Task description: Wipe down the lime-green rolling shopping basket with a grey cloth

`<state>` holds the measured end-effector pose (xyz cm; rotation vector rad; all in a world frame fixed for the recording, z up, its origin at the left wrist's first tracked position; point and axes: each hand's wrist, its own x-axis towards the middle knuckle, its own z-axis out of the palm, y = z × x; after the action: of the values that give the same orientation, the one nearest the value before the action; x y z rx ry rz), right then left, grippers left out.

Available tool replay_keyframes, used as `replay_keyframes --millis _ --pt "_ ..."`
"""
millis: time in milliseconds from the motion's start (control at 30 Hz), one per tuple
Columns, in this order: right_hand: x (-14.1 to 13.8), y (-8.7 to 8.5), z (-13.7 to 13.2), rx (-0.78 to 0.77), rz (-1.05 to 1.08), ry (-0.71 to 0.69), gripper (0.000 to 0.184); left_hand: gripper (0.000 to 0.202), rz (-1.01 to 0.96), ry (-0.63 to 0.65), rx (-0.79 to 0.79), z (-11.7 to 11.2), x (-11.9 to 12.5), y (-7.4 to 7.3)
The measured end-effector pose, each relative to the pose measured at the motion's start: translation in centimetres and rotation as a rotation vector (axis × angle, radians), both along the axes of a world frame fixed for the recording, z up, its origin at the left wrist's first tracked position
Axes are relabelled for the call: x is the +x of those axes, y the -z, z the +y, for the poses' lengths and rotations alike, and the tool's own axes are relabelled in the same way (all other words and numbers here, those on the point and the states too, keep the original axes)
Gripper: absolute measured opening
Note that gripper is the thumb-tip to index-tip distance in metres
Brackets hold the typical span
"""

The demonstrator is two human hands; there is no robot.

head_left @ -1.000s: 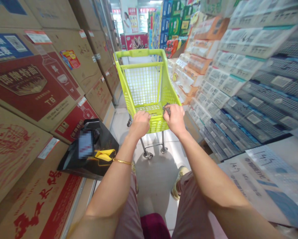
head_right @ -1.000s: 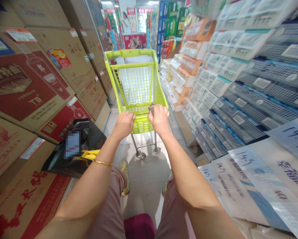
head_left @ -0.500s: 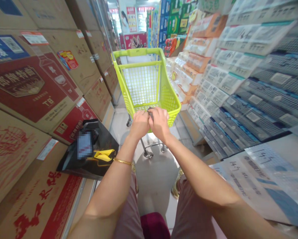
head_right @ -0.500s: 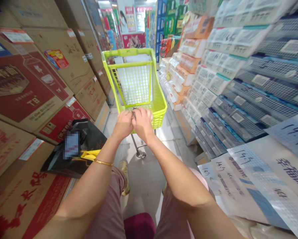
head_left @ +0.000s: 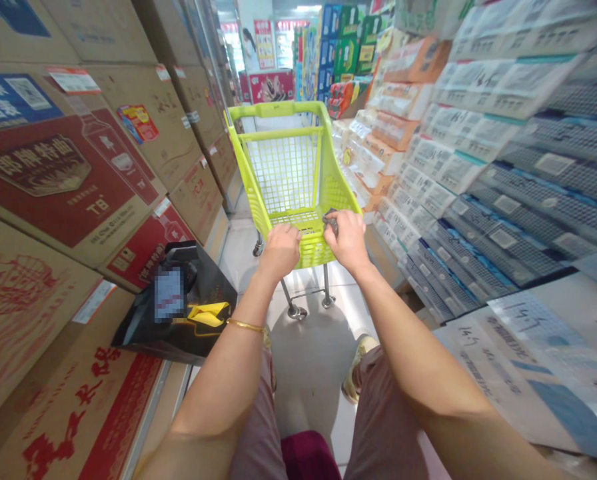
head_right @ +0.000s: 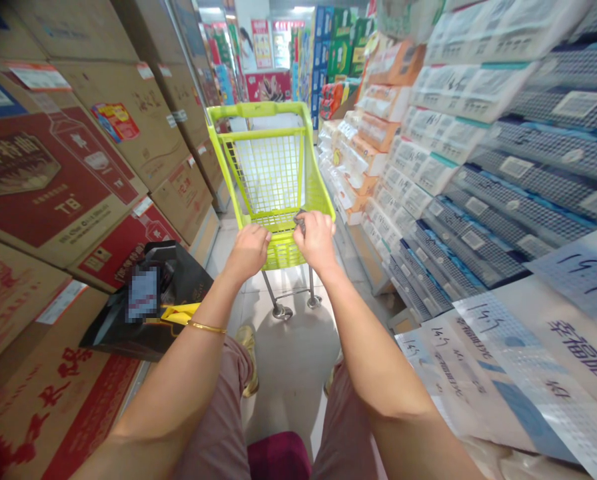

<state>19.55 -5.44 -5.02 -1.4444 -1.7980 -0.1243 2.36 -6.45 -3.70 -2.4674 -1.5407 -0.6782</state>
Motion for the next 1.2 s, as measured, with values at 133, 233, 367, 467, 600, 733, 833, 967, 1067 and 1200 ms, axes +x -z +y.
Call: replay_keyframes --millis 133,233,367,467,600,733,833,967,1067,1200 --pt "0.9 0.2 0.4 0.024 0.061 0.062 0.024 0.026 -0.01 0.013 0.008 0.0 0.0 0.2" --pt "-0.2 0.2 0.0 0.041 0.102 0.067 0.024 0.025 -0.006 0.003 0.024 0.0 -0.1 0.3" --pt "-3.5 0.3 -1.1 0.027 0.064 -0.047 0.025 0.024 -0.012 -0.012 0.045 -0.1 -0.2 0.4" --pt "-5.7 0.3 -1.8 0.025 0.042 -0.07 0.026 0.022 -0.021 0.002 0.043 -0.1 -0.5 0.4" --pt "-6.0 0.3 -1.8 0.021 -0.014 -0.103 0.025 0.023 -0.005 0.017 0.032 -0.1 -1.1 0.3" --pt "-4.0 0.0 -1.2 0.022 -0.049 -0.107 0.023 0.025 0.021 0.025 0.037 -0.1 -1.4 0.3" --pt "-1.8 -0.1 -0.5 0.009 -0.02 -0.036 0.022 0.027 0.026 0.012 0.024 0.0 -1.3 0.2" --pt "0.3 0.0 -0.1 0.005 0.034 0.074 0.022 0.028 0.047 0.003 -0.004 0.0 -1.2 0.0" --pt "0.2 0.0 -0.3 0.015 0.052 0.115 0.023 0.029 0.042 -0.003 -0.012 -0.1 -1.2 0.0" --pt "-2.2 0.1 -1.1 0.01 0.038 0.053 0.024 0.026 0.03 -0.021 -0.004 -0.1 -1.1 0.0"
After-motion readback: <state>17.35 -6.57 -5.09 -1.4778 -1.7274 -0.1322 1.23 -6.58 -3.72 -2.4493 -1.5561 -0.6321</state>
